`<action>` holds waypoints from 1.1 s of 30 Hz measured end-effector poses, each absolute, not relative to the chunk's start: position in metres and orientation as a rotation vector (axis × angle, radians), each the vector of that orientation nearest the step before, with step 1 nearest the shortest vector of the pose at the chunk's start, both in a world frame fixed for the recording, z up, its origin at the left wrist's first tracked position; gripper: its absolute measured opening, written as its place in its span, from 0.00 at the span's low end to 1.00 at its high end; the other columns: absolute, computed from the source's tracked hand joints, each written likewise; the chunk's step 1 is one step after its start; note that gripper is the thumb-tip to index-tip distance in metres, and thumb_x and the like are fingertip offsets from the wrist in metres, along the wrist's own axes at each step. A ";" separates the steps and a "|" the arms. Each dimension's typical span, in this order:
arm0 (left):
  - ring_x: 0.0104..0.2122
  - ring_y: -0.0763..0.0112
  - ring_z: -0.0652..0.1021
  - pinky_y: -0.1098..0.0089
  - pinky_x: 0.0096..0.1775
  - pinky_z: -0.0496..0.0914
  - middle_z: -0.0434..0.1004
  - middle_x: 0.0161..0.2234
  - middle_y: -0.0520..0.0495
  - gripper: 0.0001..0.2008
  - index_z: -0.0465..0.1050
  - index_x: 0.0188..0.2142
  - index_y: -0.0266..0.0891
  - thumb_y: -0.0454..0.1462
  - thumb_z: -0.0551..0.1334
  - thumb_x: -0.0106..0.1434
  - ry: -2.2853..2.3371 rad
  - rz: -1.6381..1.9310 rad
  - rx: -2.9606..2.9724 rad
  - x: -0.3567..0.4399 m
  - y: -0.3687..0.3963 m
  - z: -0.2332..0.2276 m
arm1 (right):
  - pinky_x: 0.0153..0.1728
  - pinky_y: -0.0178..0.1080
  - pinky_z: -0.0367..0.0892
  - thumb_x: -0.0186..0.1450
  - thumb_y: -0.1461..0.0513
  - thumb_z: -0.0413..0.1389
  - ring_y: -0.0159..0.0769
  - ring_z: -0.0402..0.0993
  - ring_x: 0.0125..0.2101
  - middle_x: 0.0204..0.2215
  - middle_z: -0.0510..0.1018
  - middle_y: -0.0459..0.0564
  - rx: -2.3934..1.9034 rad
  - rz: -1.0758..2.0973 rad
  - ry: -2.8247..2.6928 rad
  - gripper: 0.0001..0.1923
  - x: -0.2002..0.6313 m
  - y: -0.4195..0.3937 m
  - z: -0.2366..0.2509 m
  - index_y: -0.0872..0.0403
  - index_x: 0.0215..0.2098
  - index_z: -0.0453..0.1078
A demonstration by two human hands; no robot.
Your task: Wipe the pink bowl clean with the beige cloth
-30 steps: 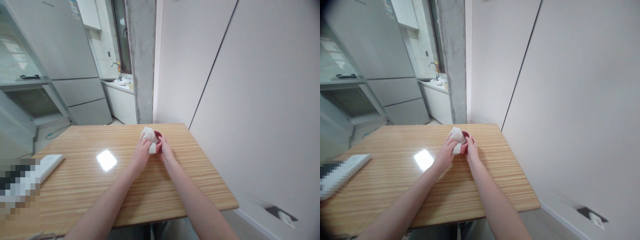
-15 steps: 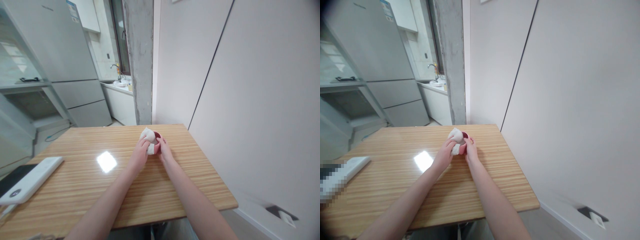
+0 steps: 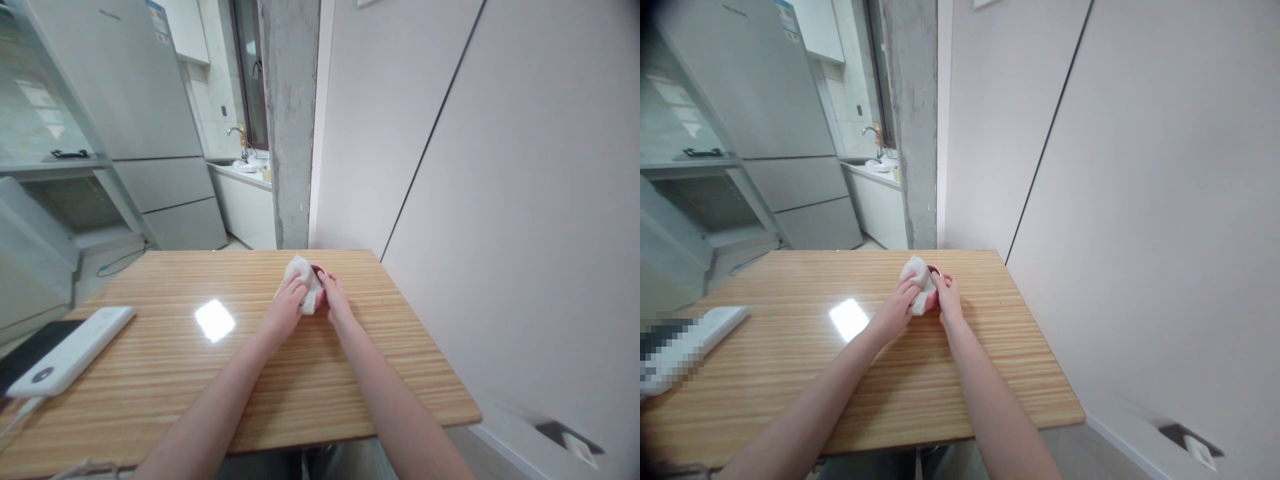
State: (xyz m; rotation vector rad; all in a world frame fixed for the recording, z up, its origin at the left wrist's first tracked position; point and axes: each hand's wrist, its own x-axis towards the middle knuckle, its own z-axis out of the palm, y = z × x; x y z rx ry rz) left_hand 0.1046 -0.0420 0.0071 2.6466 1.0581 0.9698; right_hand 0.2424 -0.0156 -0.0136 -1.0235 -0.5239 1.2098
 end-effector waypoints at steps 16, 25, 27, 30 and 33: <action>0.61 0.54 0.59 0.54 0.55 0.64 0.45 0.65 0.35 0.09 0.66 0.42 0.37 0.33 0.56 0.61 1.305 1.025 2.344 0.115 -0.055 0.011 | 0.35 0.34 0.67 0.47 0.64 0.55 0.33 0.72 0.35 0.33 0.78 0.43 -0.925 1.151 -0.546 0.16 0.241 -0.010 -0.027 0.51 0.36 0.71; 0.61 0.52 0.58 0.53 0.55 0.62 0.46 0.64 0.35 0.17 0.65 0.49 0.38 0.31 0.54 0.60 1.243 0.994 2.304 0.118 -0.059 0.011 | 0.36 0.36 0.69 0.49 0.60 0.54 0.34 0.74 0.37 0.35 0.78 0.44 -0.887 1.093 -0.506 0.15 0.243 -0.008 -0.029 0.50 0.37 0.69; 0.61 0.51 0.59 0.53 0.56 0.62 0.43 0.65 0.35 0.20 0.63 0.52 0.39 0.31 0.55 0.59 1.256 0.970 2.302 0.119 -0.059 0.010 | 0.35 0.35 0.69 0.49 0.60 0.54 0.34 0.74 0.36 0.35 0.78 0.44 -0.889 1.116 -0.488 0.16 0.243 -0.008 -0.027 0.50 0.37 0.68; 0.62 0.51 0.57 0.52 0.57 0.60 0.40 0.65 0.35 0.23 0.62 0.54 0.39 0.30 0.56 0.57 1.272 0.961 2.316 0.119 -0.057 0.005 | 0.35 0.35 0.69 0.48 0.61 0.54 0.34 0.74 0.35 0.34 0.78 0.43 -0.909 1.142 -0.465 0.16 0.241 -0.010 -0.027 0.49 0.36 0.67; 0.63 0.50 0.55 0.52 0.58 0.59 0.41 0.65 0.36 0.22 0.63 0.52 0.37 0.30 0.57 0.57 1.315 0.978 2.319 0.116 -0.054 0.004 | 0.34 0.35 0.69 0.48 0.61 0.53 0.33 0.74 0.35 0.34 0.78 0.43 -0.894 1.173 -0.539 0.16 0.237 -0.013 -0.027 0.49 0.37 0.66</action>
